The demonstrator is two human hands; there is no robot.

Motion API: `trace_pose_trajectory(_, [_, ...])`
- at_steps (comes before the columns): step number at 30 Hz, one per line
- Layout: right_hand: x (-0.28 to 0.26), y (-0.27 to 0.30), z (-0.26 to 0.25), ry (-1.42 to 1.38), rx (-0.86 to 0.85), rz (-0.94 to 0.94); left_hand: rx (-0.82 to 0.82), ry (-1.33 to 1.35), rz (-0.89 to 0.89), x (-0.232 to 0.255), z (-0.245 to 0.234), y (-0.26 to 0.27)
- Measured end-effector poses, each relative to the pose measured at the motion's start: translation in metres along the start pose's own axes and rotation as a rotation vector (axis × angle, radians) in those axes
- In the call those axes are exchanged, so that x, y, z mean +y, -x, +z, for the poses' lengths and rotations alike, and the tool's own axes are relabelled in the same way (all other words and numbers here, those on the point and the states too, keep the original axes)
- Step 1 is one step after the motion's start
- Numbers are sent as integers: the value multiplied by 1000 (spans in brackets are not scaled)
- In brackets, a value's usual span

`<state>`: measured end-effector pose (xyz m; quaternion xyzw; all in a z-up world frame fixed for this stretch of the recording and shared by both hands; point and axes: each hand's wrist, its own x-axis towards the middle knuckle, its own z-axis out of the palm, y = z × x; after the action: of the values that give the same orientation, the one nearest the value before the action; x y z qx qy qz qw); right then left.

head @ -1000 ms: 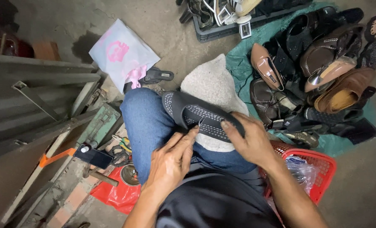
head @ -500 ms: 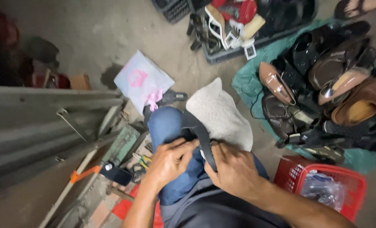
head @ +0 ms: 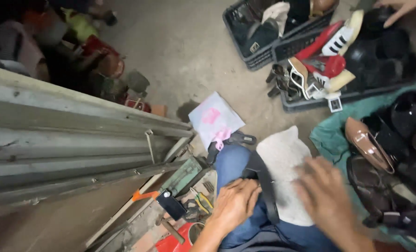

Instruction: The person is stitching the sole of a black shoe using a needle and thread in a workshop environment.

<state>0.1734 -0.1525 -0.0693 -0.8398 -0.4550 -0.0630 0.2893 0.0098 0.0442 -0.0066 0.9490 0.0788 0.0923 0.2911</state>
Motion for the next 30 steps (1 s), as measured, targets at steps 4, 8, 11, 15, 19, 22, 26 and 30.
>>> trace_pose_trajectory(4, [-28,5,4,-255,-234,-70,-28,14,-35,-3,3,1])
trace_pose_trajectory(8, [-26,14,-12,-983,-422,279,-49,16,-84,-6,5,5])
trace_pose_trajectory(11, [-39,-14,-44,-900,-705,825,-44,-11,-63,-8,11,7])
trace_pose_trajectory(15, [-25,4,16,-370,-430,389,-58,37,-16,-6,2,6])
trace_pose_trajectory(19, [-29,-1,27,-374,-569,220,-129,100,-46,-10,-4,11])
trace_pose_trajectory(22, [-33,-8,16,-372,-698,257,-187,145,-75,-14,-4,12])
trace_pose_trajectory(26, [-38,-5,8,-383,-791,360,-205,26,-238,-23,15,26])
trace_pose_trajectory(30, [-40,3,12,-269,-379,332,-309,-121,-759,-54,11,65])
